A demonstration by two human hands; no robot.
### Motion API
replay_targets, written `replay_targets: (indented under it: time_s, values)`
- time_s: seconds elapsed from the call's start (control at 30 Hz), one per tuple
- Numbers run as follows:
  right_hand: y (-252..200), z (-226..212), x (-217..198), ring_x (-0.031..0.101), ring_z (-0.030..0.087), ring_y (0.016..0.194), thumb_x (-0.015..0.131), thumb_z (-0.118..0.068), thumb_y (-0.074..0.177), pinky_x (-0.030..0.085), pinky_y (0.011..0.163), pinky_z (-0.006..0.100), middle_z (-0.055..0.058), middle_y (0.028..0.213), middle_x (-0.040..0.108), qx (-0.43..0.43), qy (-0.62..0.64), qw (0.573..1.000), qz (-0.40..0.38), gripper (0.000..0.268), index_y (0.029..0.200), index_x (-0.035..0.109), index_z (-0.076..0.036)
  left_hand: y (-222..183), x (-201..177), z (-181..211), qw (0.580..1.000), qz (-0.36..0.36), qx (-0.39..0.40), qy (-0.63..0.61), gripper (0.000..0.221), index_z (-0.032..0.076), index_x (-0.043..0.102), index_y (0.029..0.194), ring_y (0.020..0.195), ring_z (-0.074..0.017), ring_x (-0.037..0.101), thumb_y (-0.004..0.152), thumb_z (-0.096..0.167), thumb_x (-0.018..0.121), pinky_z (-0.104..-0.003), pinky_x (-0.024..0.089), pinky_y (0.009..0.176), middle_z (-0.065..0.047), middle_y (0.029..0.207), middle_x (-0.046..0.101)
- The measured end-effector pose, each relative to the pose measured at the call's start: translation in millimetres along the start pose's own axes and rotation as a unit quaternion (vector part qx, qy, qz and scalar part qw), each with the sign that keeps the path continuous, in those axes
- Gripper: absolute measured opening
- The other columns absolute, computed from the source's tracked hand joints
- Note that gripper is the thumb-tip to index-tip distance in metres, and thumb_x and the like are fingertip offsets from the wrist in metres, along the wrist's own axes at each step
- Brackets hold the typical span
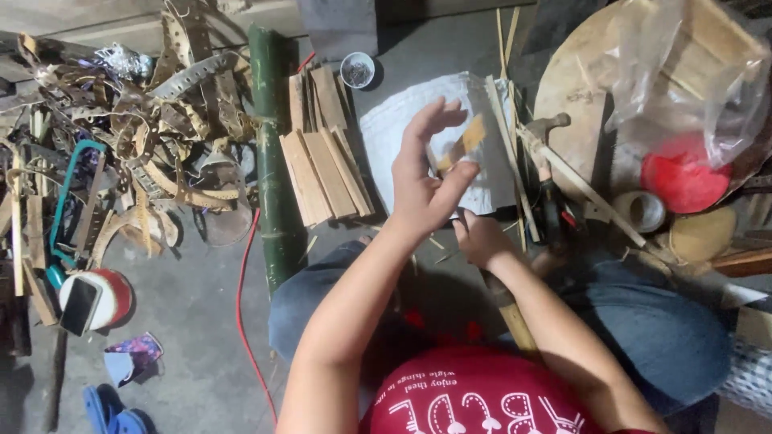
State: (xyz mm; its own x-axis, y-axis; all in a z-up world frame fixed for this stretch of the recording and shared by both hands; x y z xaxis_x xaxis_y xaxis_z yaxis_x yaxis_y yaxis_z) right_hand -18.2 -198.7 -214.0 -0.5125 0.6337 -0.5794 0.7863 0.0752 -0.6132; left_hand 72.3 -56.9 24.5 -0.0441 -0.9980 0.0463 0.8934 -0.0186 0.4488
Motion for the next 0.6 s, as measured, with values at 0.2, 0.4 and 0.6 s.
replay_targets:
  time_s: [0.2,0.4,0.6]
  values:
    - [-15,-7,-6,0.074,0.027,0.056,0.041,-0.041,0.100,0.060,0.060,0.040,0.012,0.053,0.066,-0.028,-0.005,0.999,0.014,0.041,0.087,0.058,-0.006,8,9,17,0.995,-0.004,0.080,-0.052,0.096,0.003,0.042,0.153,0.135,-0.0292,0.061,0.078,0.033,0.093,-0.045,0.050,0.117,-0.015,0.141,0.062]
    - [32,26,32,0.077,0.031,0.070,0.038,-0.044,0.105,0.063,0.070,0.044,0.018,0.079,0.074,-0.013,-0.018,1.000,0.002,0.049,0.117,0.062,-0.002,6,-4,-35,0.995,0.059,0.068,0.043,0.072,0.005,0.061,0.124,0.099,-0.0204,0.069,0.083,0.062,0.077,-0.039,0.054,0.097,-0.004,0.107,0.067]
    - [-36,-48,-27,0.053,0.068,0.102,0.055,-0.022,0.097,0.049,0.088,0.073,0.046,0.096,0.058,-0.101,0.055,0.992,0.059,0.038,0.121,0.056,0.007,14,11,39,0.973,0.036,0.222,-0.048,0.082,0.003,0.061,0.115,0.100,-0.0349,0.065,0.067,0.064,0.085,-0.050,0.055,0.092,-0.012,0.106,0.061]
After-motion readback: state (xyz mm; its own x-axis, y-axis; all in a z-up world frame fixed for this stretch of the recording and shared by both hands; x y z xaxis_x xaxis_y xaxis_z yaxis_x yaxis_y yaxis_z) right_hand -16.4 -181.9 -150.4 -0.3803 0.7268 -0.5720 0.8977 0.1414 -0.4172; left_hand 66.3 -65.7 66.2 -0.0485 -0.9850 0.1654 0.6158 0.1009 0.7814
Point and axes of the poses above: each hand's wrist, its own y-axis towards the middle knuckle, its own x-axis out of the palm, z = x × y, the point moved 8 cm from there along y, towards the middle knuckle
